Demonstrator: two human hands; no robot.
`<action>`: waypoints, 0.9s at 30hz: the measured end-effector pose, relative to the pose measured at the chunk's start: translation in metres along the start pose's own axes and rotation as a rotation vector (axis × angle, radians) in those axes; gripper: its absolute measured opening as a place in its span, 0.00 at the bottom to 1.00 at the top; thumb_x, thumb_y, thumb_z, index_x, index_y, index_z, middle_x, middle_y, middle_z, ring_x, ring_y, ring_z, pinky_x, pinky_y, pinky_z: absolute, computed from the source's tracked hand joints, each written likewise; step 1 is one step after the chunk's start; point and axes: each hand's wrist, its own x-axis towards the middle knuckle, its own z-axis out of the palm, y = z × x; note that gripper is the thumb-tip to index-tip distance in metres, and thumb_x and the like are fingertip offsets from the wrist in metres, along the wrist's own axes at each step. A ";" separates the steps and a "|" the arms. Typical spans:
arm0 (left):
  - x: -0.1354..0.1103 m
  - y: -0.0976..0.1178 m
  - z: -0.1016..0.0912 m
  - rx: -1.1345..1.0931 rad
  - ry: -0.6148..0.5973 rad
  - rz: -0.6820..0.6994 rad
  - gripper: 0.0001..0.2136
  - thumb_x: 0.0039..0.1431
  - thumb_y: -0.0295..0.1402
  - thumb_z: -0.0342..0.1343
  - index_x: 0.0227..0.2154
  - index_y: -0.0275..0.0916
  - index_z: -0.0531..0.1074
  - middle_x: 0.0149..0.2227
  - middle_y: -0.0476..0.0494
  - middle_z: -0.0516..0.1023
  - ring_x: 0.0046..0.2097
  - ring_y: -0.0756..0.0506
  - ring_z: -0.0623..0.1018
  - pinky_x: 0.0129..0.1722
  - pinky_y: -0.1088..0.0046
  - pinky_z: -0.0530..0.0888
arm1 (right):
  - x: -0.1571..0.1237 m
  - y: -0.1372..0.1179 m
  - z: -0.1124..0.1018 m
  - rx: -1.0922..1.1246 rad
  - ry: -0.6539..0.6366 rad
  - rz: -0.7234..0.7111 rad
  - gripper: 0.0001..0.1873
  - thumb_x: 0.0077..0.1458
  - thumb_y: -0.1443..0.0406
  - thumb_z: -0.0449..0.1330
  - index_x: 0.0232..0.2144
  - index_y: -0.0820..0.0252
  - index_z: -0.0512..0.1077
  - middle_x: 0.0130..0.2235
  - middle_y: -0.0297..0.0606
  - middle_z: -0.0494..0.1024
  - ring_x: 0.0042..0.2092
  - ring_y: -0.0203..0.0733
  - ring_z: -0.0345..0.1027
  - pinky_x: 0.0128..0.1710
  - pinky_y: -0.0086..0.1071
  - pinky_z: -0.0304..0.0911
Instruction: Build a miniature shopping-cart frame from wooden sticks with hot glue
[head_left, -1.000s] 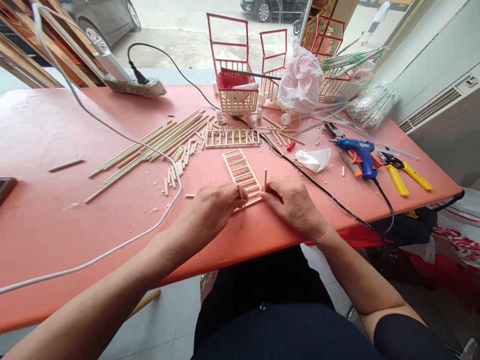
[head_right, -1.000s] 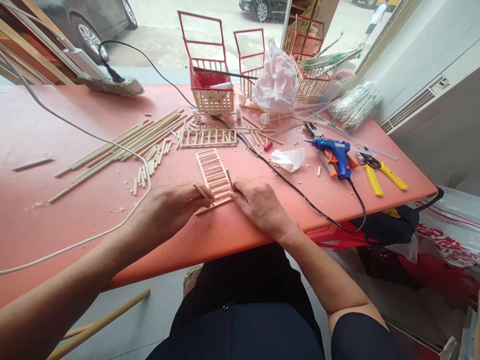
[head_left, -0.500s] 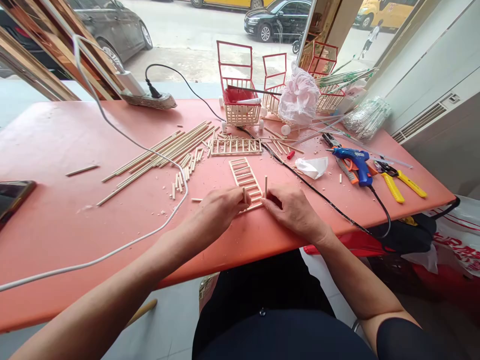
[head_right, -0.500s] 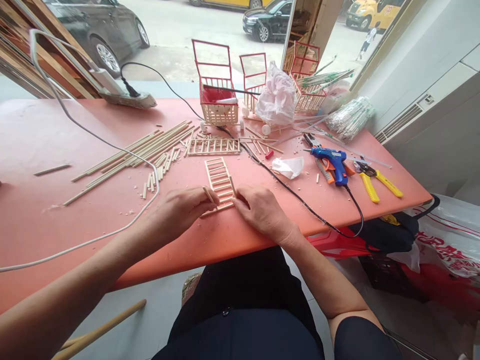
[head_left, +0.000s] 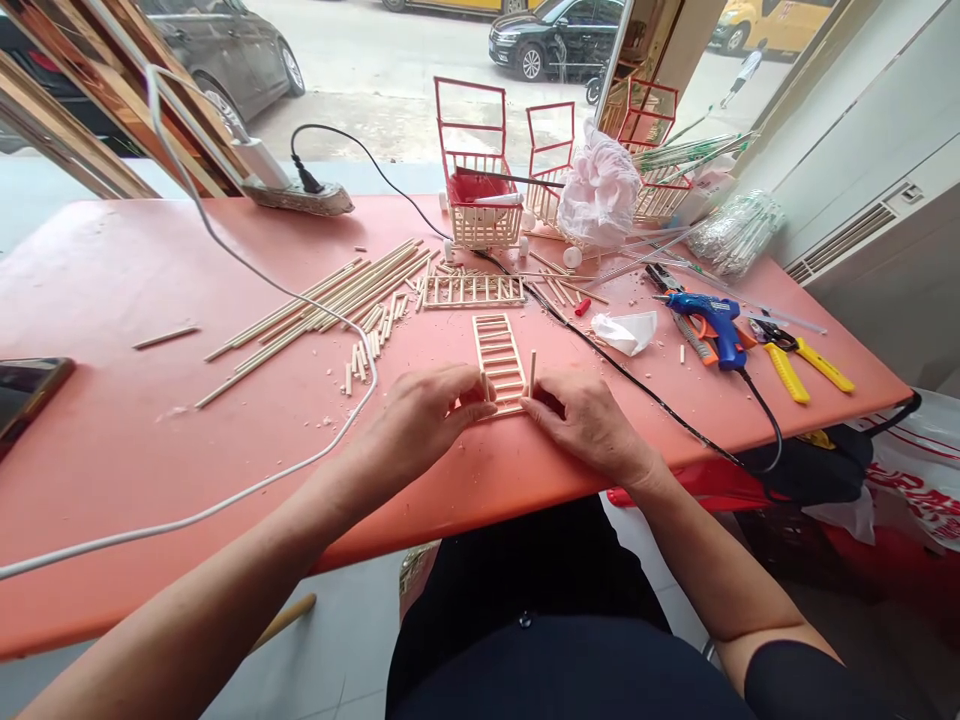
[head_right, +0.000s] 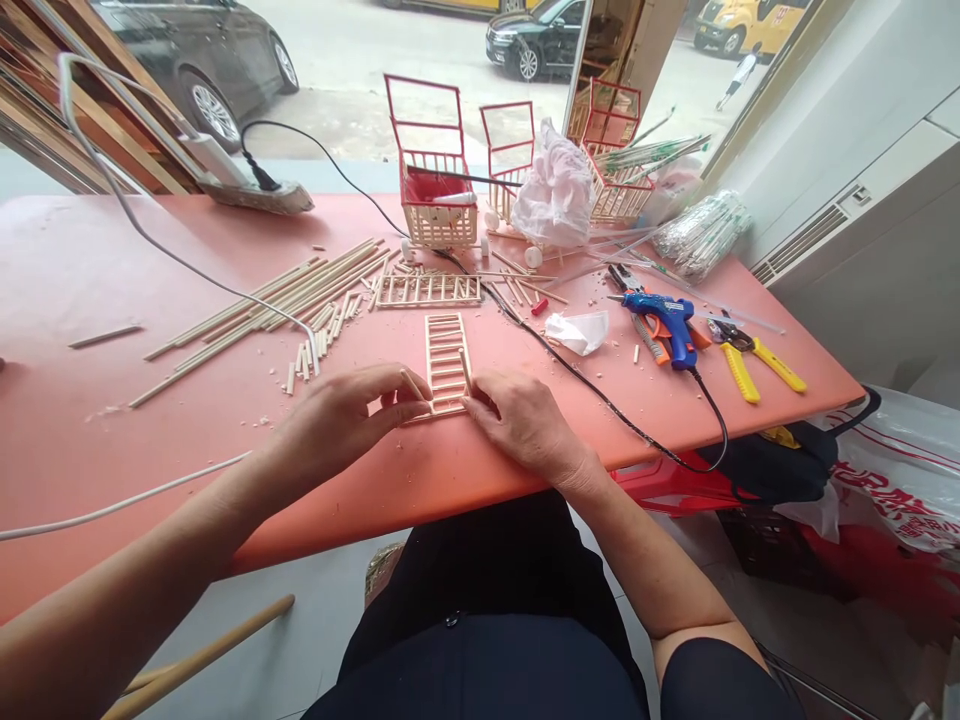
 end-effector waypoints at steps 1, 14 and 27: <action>0.000 0.000 0.001 -0.006 0.005 -0.003 0.06 0.62 0.33 0.56 0.30 0.39 0.75 0.30 0.48 0.80 0.32 0.47 0.75 0.34 0.73 0.68 | 0.000 0.000 0.000 -0.002 -0.003 0.001 0.12 0.65 0.66 0.59 0.29 0.57 0.65 0.30 0.34 0.71 0.32 0.39 0.60 0.36 0.32 0.55; 0.005 0.000 0.004 -0.039 -0.006 -0.051 0.08 0.61 0.32 0.52 0.29 0.40 0.74 0.28 0.48 0.82 0.29 0.47 0.78 0.32 0.73 0.70 | -0.002 0.002 0.000 0.027 -0.044 -0.016 0.09 0.69 0.64 0.56 0.33 0.58 0.68 0.37 0.41 0.77 0.39 0.44 0.67 0.43 0.36 0.61; 0.004 -0.004 0.007 -0.013 0.002 -0.045 0.08 0.62 0.30 0.52 0.29 0.39 0.74 0.27 0.48 0.81 0.28 0.47 0.77 0.31 0.74 0.69 | -0.002 0.002 0.002 -0.006 -0.035 -0.021 0.11 0.69 0.64 0.55 0.31 0.57 0.65 0.34 0.39 0.75 0.35 0.43 0.64 0.40 0.35 0.59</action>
